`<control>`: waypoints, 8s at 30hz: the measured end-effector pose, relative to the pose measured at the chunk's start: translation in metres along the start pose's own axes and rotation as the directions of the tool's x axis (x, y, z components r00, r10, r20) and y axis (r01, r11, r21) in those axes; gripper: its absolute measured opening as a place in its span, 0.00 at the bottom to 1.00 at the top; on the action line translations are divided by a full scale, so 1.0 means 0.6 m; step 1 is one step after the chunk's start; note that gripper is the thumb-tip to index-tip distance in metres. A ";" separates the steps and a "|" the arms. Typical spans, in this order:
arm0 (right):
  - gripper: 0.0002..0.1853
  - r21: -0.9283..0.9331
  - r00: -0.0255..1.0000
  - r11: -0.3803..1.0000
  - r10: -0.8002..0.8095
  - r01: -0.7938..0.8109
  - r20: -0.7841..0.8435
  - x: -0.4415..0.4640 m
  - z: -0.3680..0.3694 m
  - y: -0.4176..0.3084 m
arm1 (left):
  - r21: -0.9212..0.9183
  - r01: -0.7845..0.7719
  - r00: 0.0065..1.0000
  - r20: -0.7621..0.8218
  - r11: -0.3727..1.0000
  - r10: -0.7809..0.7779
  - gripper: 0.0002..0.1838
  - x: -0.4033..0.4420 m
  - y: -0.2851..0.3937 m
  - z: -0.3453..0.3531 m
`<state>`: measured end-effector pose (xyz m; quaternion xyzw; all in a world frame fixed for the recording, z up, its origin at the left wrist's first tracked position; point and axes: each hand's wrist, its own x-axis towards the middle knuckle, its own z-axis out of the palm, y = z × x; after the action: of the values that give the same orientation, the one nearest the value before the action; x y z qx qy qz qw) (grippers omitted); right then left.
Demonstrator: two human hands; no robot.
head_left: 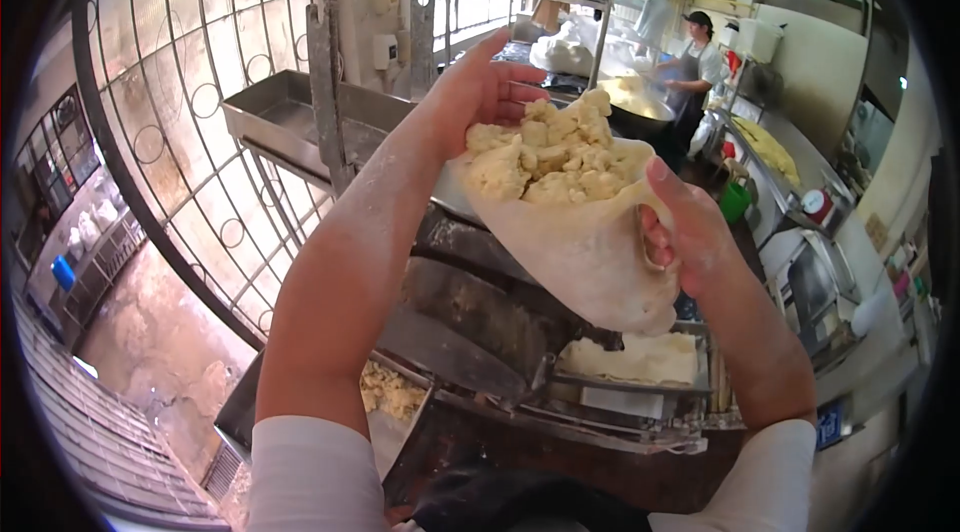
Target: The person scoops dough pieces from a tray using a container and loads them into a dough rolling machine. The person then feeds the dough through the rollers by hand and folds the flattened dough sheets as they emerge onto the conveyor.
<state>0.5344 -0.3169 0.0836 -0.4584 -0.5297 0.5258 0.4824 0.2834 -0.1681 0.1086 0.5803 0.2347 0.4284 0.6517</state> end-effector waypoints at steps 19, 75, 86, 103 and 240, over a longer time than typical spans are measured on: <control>0.33 -0.592 0.599 -0.487 -0.163 0.642 0.784 0.472 0.349 -0.036 | 0.642 -0.071 0.294 -0.718 0.763 0.631 0.39 0.014 -0.144 -0.337; 0.20 -0.331 0.516 0.399 0.716 -0.855 -0.470 -0.335 -0.245 0.494 | -0.380 0.803 -0.039 -0.802 0.458 -0.596 0.23 -1.210 -0.754 -0.168; 0.29 -0.957 0.934 0.290 0.335 0.025 0.126 -0.224 0.304 0.662 | -0.585 0.583 -0.329 -0.804 0.564 -0.495 0.33 -1.341 -0.618 -0.356; 0.19 -0.840 0.636 -0.141 0.720 0.524 0.276 0.083 0.686 1.044 | -0.248 0.702 -0.037 -0.949 0.668 -0.314 0.50 -1.127 -0.851 -0.677; 0.29 -0.647 0.646 -0.510 -0.213 0.566 0.733 0.418 0.295 -0.045 | 0.891 0.451 0.689 -0.315 -0.046 0.653 0.33 0.033 -0.150 -0.305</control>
<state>0.3303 -0.0891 0.1210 -0.3168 -0.9003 -0.2968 0.0316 0.1729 -0.0463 -0.0133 0.6565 0.6419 0.3577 -0.1703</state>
